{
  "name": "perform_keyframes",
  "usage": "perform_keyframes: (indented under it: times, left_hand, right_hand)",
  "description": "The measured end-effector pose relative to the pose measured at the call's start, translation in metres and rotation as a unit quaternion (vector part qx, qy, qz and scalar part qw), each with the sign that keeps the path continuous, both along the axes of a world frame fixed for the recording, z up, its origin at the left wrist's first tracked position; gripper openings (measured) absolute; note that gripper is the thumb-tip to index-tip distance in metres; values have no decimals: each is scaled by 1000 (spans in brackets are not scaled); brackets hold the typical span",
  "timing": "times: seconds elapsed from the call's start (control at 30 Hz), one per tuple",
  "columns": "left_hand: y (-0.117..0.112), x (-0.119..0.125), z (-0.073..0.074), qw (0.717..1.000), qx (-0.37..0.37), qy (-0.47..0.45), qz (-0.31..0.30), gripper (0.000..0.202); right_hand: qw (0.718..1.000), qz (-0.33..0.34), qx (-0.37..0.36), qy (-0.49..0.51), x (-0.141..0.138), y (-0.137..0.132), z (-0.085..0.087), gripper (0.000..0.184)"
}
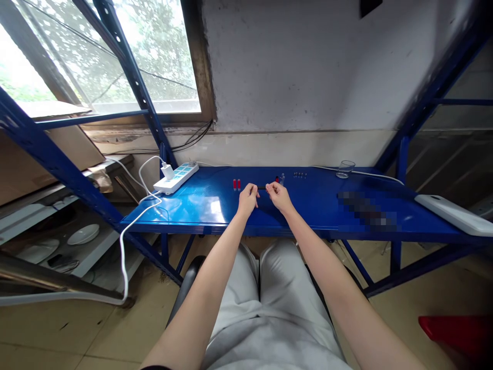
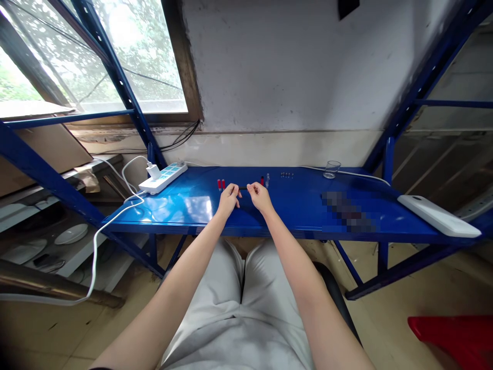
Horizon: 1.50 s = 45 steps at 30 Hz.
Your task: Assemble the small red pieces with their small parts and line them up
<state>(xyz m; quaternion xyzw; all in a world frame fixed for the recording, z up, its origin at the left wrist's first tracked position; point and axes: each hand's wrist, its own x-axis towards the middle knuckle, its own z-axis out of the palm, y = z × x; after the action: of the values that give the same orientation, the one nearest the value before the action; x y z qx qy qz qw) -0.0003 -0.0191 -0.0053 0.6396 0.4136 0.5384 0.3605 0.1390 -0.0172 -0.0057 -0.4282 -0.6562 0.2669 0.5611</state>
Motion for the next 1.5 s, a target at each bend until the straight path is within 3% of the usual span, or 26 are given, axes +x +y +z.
perform_keyframes:
  times: [0.73,1.03,1.5]
  left_hand:
    - [8,0,-4,998,-50,-9,43,46]
    - [11,-1,-6,999,4,-30,21,14]
    - [11,-1,-5,998,-4,-57,-10,17]
  right_hand:
    - [1000,14,-19,2,-3,-2,-1,42]
    - [996,35,-57,60,-4,1,0,46]
    - [998,5,-22,63,0,0,-1,41]
